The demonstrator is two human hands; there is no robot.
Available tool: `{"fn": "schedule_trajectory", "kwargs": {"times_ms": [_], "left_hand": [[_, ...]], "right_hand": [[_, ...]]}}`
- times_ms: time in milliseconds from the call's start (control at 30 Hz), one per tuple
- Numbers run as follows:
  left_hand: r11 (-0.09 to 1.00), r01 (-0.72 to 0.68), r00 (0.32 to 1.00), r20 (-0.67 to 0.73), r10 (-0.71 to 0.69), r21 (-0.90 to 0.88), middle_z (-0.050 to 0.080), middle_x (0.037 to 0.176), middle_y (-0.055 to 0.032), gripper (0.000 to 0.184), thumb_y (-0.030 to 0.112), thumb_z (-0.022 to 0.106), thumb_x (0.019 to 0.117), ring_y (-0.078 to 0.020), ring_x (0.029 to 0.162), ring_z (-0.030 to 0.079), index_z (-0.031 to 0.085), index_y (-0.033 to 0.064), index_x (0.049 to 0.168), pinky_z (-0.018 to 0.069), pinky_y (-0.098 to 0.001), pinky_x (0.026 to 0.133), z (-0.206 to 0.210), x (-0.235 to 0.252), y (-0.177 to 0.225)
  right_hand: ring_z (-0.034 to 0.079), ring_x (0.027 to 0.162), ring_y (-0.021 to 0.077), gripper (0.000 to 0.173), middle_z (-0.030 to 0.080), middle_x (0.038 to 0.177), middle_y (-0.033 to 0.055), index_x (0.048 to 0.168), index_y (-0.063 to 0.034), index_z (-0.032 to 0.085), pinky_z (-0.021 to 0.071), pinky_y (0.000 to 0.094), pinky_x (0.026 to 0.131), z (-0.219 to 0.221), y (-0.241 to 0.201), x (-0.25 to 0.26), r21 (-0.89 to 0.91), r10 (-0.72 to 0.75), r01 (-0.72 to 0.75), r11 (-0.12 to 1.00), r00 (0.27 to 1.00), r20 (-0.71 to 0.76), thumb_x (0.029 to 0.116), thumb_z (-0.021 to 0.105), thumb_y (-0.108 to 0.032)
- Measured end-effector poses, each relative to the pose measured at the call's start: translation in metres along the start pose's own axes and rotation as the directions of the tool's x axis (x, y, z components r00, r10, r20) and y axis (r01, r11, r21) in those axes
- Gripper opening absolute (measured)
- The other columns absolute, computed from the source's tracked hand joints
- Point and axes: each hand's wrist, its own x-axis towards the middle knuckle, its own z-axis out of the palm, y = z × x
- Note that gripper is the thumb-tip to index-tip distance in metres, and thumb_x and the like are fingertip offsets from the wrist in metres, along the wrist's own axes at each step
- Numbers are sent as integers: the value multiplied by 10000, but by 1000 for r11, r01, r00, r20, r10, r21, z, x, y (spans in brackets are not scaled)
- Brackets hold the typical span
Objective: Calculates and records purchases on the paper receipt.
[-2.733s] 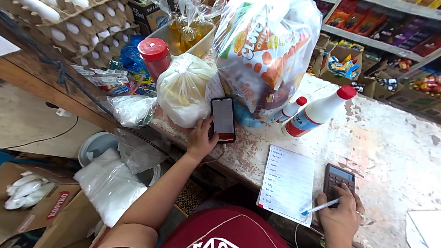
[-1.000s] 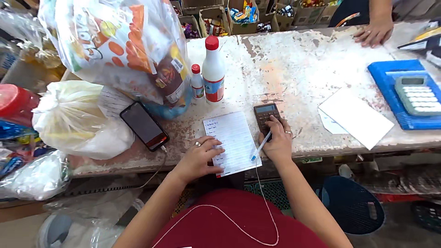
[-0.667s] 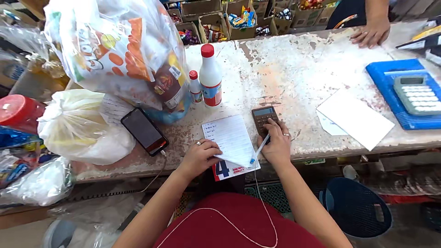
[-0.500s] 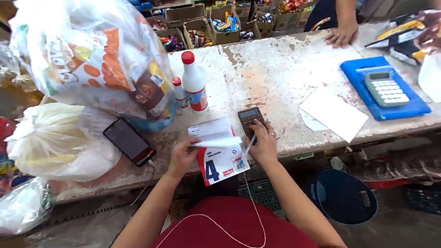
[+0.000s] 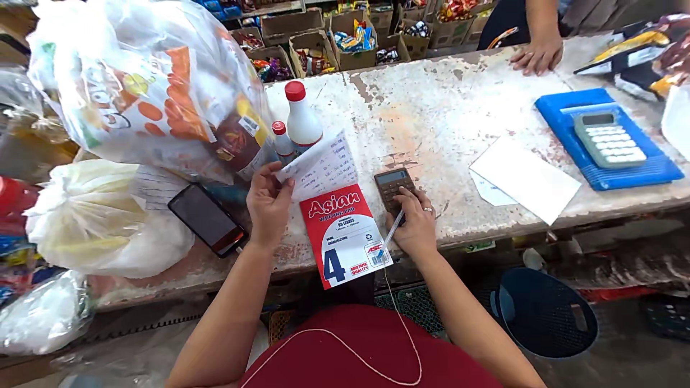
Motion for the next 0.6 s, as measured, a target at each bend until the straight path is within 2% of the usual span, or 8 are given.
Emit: {"fn": "schedule_trajectory", "kwargs": {"times_ms": [100,167,300,467,600], "left_hand": [[992,-127,992,-21,127,3,686,1064,-51,420,-6,643,955,-62,920,677,491,-73,1340,582,-255,853,2,19,1],[989,-149,989,-25,149,-4,688,1071,-46,415,-12,643,953,-61,923,676,490,-74,1334,580,-252,852,2,25,2],[994,-107,994,-6,107,14,671,1142,-33,436,13,640,973,-30,956,668,474,-21,1374,567,-217,865,-1,20,9],[997,-78,997,15,78,17,635,1274,-109,496,-25,617,957,-96,1017,680,433,-42,1418,576,-267,892,-4,19,4],[993,-66,998,27,63,98,643,1268,-112,485,9,648,950,-103,991,681,508,12,1415,579,-246,840,-3,18,8]], "right_hand": [[431,1428,439,430,567,1488,120,1259,-69,671,353,669,1100,1,1,1,-8,-4,4,1000,1000,-14,886,725,-276],[444,1420,433,423,576,1478,122,1250,-71,676,369,661,1088,3,2,2,-18,-7,6,1000,1000,-27,881,723,-274],[451,1413,437,434,580,1473,126,1252,-71,680,380,662,1076,3,3,2,-8,-7,6,1000,1000,-31,875,725,-281],[444,1423,424,429,573,1483,115,1248,-68,679,365,664,1090,1,2,2,16,4,-4,1000,1000,-29,870,736,-261],[448,1419,425,424,576,1482,110,1246,-72,680,367,667,1081,1,1,2,14,11,-10,1000,999,-35,871,720,-266]]}}
